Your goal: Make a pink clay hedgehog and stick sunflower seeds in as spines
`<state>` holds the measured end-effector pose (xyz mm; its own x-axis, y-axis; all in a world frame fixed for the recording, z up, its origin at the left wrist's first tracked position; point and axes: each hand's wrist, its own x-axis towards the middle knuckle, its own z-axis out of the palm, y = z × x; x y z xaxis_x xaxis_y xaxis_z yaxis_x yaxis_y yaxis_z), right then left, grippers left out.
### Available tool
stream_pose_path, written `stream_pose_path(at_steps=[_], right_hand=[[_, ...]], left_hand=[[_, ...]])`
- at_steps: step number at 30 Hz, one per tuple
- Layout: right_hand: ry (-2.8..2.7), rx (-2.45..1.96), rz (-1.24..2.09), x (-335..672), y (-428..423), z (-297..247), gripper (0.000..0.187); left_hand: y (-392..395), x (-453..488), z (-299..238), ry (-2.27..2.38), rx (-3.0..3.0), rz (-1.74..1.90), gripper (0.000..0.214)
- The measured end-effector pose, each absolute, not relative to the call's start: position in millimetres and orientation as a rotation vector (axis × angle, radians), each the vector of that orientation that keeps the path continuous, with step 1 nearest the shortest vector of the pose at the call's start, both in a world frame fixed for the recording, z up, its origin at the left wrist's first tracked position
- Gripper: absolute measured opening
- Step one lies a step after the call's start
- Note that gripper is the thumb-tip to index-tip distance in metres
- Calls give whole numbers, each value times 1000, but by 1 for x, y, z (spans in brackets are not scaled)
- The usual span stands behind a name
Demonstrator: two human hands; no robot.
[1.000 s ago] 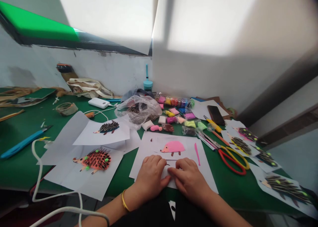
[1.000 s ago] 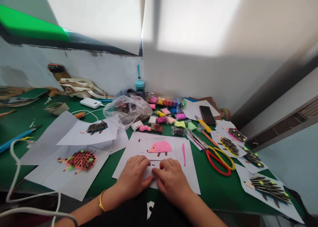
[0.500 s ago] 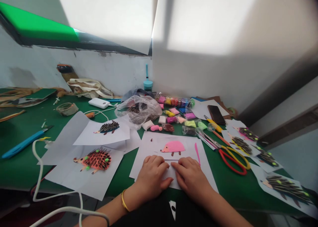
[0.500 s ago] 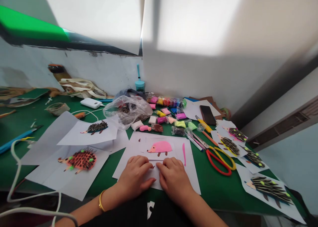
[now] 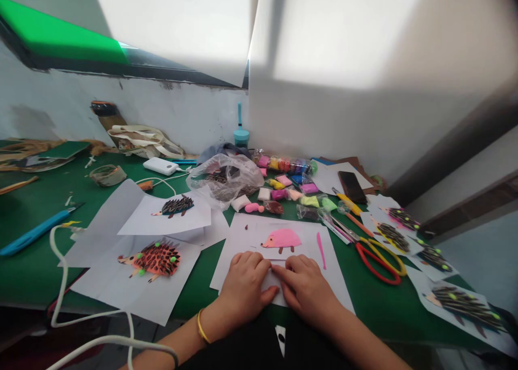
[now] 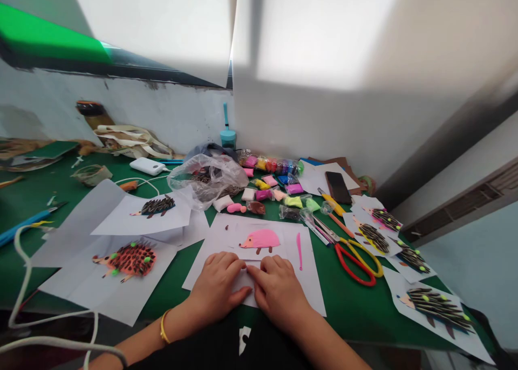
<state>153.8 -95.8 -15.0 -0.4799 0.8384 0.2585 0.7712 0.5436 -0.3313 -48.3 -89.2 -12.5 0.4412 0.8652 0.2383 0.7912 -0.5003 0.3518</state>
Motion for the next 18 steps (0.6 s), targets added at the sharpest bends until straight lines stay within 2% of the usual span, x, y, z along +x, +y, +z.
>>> stream_pose_path(at_steps=[5,11,15,18], right_hand=[[-2385,-1306,254,162,-97,-12,27],[-2415,-1287,200,154,-95,-15,39],[-2391,-1297,227,157,-94,-15,29],[-2402,-1294,222,159,-93,-14,31]], left_hand=[[-89,-48,-14,1459,2515,598,32],[-90,-48,-15,1468,2518,589,32],[-89,-48,-15,1460,2509,581,33],[-90,-47,-15,1472,2510,588,33]])
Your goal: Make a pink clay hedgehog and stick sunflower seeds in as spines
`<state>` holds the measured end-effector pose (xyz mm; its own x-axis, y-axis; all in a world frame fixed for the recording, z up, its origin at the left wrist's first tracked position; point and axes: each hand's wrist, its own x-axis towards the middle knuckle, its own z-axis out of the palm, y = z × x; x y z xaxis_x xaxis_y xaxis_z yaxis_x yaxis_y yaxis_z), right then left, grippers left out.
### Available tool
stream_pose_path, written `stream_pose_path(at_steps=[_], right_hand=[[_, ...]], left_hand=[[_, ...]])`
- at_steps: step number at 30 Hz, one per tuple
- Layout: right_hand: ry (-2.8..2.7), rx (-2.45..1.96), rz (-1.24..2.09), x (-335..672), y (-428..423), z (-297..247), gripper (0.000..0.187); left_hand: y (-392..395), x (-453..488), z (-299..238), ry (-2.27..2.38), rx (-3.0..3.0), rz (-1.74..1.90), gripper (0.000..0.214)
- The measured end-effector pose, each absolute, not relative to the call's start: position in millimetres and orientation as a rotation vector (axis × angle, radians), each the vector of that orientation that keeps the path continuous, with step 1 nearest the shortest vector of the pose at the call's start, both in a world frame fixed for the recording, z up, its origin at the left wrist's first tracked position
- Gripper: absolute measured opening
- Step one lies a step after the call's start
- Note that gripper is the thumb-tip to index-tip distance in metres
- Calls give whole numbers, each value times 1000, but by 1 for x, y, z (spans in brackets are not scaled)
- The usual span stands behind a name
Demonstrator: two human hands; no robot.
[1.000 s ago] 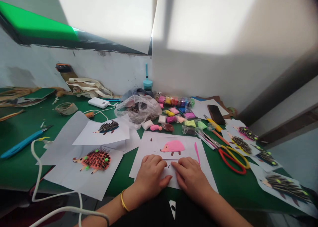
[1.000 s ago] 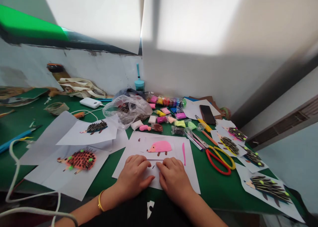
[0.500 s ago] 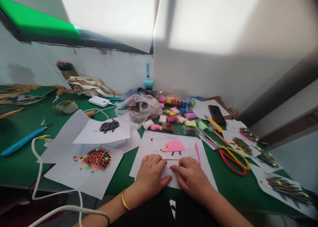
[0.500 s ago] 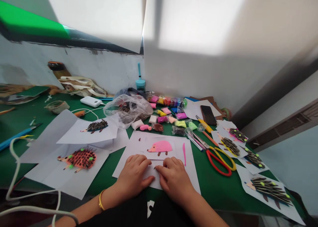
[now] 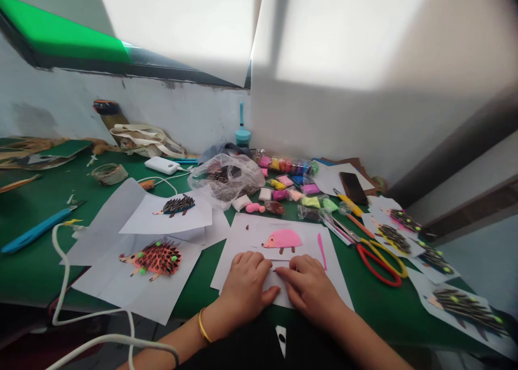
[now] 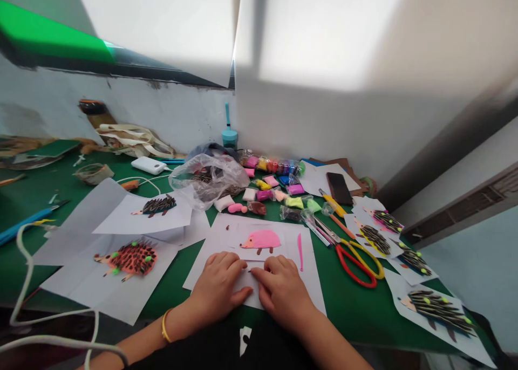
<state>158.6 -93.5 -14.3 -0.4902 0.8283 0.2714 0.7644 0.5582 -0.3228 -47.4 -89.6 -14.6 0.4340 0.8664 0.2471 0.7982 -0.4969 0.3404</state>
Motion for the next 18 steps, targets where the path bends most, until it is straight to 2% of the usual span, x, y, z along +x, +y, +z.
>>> stream_pose_path(at_steps=[5,12,18], right_hand=[[-2398,-1261,204,157,-92,-16,44],[-2250,-1315,144,183,-85,-18,39],[-2298,-1233,289,178,-90,-12,40]], left_hand=[[-90,-48,-15,1462,2519,608,35],[-89,-48,-15,1469,2525,578,38],[-90,-49,-13,1447,2513,575,39]])
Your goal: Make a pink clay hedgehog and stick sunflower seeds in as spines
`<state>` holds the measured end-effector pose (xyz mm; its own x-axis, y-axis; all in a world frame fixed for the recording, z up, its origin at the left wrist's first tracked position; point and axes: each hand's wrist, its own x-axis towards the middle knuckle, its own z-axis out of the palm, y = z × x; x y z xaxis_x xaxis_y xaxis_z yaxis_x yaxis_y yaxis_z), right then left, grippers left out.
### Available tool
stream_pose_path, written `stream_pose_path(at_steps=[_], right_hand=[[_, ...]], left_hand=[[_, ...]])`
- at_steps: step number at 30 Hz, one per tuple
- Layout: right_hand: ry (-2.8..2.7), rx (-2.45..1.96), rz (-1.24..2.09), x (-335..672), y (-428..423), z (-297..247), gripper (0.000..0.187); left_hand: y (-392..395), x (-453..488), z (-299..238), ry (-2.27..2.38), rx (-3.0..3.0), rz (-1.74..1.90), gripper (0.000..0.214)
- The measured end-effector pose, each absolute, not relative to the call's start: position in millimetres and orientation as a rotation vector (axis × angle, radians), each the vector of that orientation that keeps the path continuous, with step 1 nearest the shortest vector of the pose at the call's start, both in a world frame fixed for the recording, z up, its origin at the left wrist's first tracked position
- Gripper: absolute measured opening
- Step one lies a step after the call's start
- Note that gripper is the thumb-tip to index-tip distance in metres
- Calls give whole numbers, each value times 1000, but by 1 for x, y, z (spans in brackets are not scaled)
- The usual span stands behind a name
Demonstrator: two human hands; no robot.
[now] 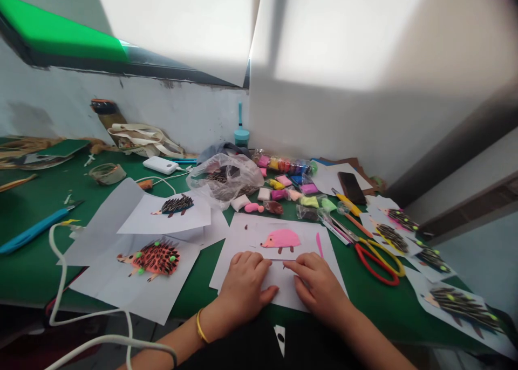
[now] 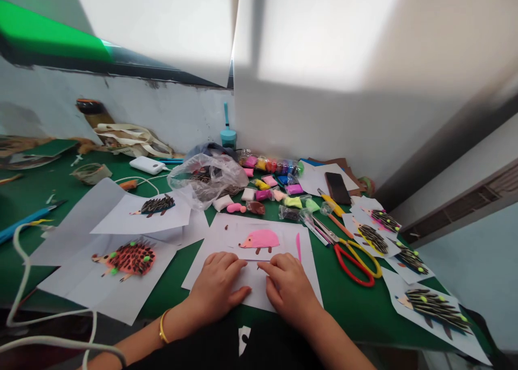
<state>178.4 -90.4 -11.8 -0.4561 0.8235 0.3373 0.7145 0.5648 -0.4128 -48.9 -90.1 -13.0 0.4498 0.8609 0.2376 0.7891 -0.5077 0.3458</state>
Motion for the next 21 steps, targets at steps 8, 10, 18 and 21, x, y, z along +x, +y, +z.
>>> stream_pose_path(at_steps=[8,10,18,21], right_hand=[[-2431,-1284,241,162,-96,-16,37],[-2430,-1263,220,167,-97,-15,34],[-2377,-1211,240,175,-102,-10,25],[-2408,-1242,248,170,-100,-11,33]], left_hand=[[-89,-50,-13,1411,2522,598,32],[-88,-50,-14,1401,2526,601,31],[-89,-49,-15,1399,2553,620,28],[-89,-49,-15,1393,2558,626,28]])
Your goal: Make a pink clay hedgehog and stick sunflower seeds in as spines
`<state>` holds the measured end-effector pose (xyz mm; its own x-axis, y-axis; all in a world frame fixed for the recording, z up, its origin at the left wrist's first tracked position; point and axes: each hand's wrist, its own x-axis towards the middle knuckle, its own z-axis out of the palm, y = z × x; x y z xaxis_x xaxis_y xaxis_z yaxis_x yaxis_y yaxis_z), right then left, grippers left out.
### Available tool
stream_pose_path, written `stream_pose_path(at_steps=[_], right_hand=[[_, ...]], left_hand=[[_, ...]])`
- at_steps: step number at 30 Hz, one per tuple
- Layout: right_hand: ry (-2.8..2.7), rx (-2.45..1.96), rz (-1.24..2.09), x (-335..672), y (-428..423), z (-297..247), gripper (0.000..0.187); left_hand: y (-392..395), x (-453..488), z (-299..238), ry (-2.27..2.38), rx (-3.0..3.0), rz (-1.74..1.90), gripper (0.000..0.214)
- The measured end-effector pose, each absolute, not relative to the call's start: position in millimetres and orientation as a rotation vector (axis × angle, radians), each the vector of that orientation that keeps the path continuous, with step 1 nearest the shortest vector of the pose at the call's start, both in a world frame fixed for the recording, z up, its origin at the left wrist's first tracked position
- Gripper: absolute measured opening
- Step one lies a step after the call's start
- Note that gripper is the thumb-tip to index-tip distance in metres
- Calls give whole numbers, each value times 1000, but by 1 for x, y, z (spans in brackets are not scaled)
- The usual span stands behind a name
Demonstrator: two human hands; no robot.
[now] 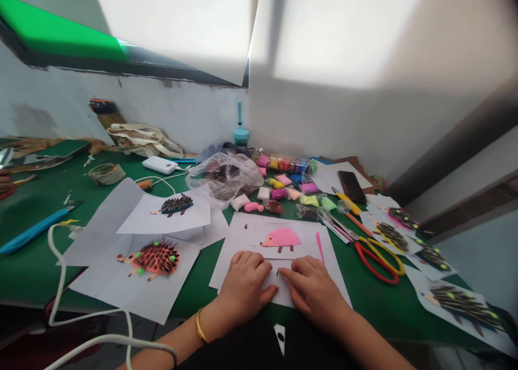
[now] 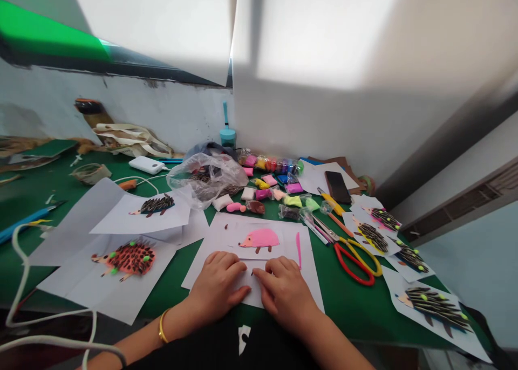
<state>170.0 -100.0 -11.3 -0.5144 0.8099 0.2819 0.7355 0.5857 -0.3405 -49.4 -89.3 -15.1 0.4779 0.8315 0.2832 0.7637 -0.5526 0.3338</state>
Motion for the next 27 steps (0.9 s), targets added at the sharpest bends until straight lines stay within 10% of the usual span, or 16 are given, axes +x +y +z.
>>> stream_pose_path(at_steps=[27], right_hand=[[-2044,-1832,8,239,-65,-21,42]], left_hand=[[-86,-49,-18,1242,2684,630,21]])
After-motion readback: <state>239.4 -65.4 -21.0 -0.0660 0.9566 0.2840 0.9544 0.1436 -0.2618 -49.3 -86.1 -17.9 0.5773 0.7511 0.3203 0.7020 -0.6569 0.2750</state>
